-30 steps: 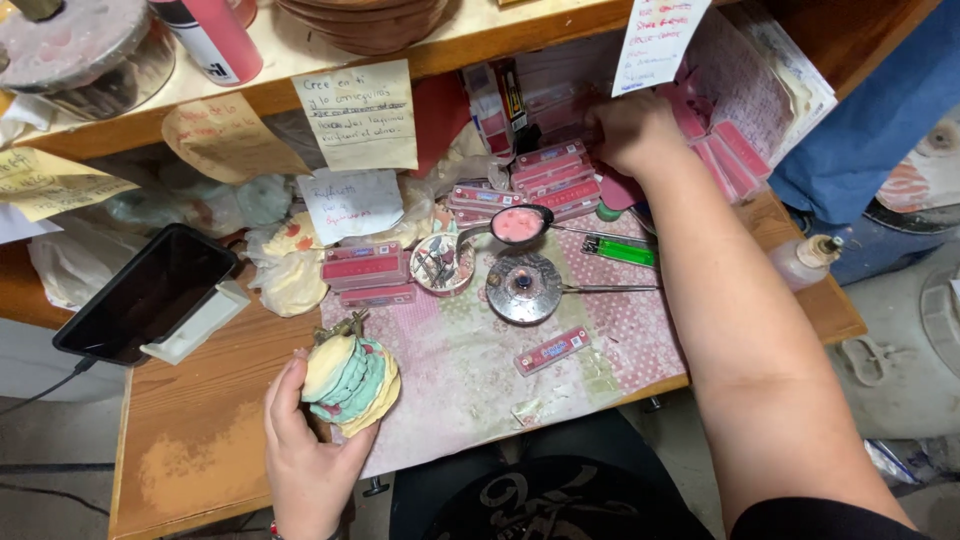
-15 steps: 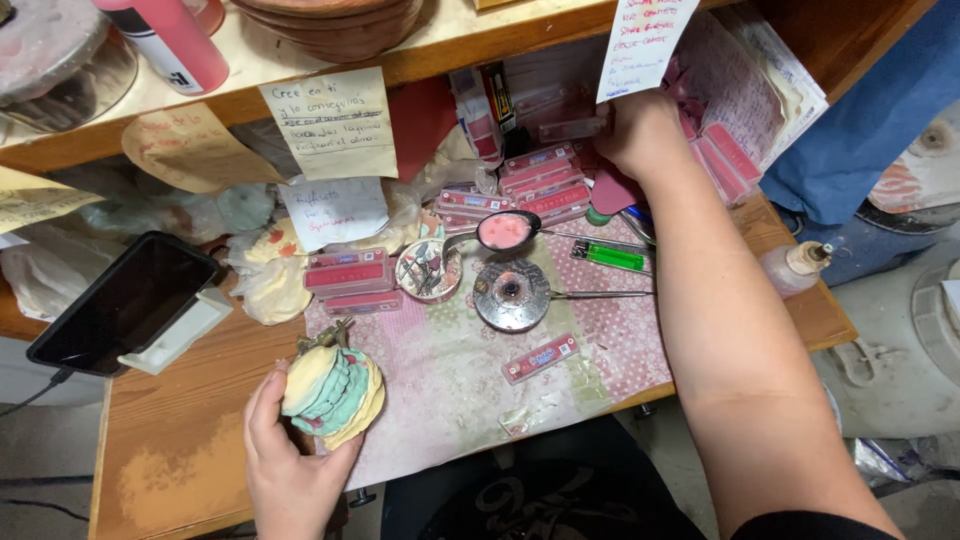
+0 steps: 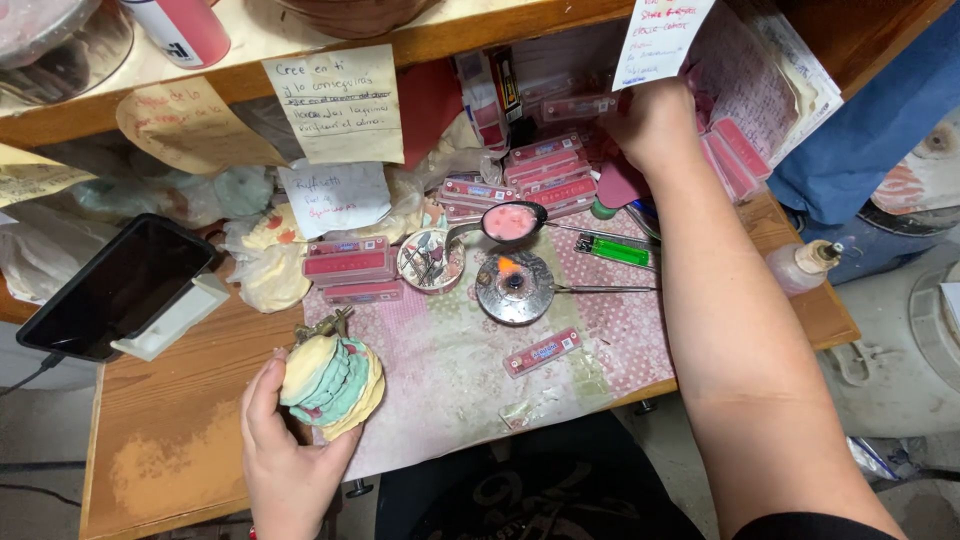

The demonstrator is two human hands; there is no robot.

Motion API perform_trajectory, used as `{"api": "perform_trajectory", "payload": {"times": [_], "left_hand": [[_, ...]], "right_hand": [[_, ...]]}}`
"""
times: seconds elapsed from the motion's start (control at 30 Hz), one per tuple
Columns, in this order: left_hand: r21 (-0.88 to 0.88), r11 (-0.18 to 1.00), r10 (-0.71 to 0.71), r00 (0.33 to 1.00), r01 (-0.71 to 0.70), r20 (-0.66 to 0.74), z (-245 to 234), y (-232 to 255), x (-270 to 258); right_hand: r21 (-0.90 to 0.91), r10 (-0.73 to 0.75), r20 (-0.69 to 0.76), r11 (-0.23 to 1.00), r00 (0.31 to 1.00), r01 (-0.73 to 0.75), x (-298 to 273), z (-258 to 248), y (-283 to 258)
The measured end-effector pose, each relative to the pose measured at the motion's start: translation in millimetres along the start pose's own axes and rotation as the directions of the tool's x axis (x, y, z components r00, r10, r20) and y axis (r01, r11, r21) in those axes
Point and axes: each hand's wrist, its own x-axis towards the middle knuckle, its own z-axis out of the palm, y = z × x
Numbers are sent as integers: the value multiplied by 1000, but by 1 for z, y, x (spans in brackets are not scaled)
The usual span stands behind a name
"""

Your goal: The person organizes dental material packets on a desk, placing them into groups and checking them against a small piece of paper.

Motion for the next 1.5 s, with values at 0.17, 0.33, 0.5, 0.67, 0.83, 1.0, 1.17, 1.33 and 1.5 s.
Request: {"api": "perform_trajectory", "payload": {"times": [0.17,0.33,0.5,0.67,0.83,1.0,1.17,1.33,1.5], "left_hand": [[7,1000,-30,999,30,15,-2,3,1],[-6,998,-69,997,69,39,-2,-2,-1],[-9,1000,-2,1000,3,9,-1,-1,0],[5,999,47,999,-47,-1,2,-7,-2],[29,998,63,998,-62,-32,4,-11,-3],[20,1000,22,1000,-22,-3,1,-3,-1],[25,1000,-15,1000,14,22,-2,2,-1],[26,999,-46,998,45,32,-4,5,-1],[35,999,-13,1000,12,28,-3,5,0]], "right_hand": [[8,88,70,996,994,-89,-1,-1,-1],[-97,-2,-86,995,996,-7,-1,6,13],[-182,-155,-274,978,949,107,2,3,15],[-128,-158,-241,983,958,130,-2,-1,12],[112,68,-138,992,988,-53,2,-34,-23],[64,107,-95,993,990,-101,2,-54,-30],[43,151,-3,988,988,-151,-55,-129,-73],[37,95,434,992,896,-124,-141,-193,-104],[216,-104,600,976,793,-35,-150,-177,-104]]}}
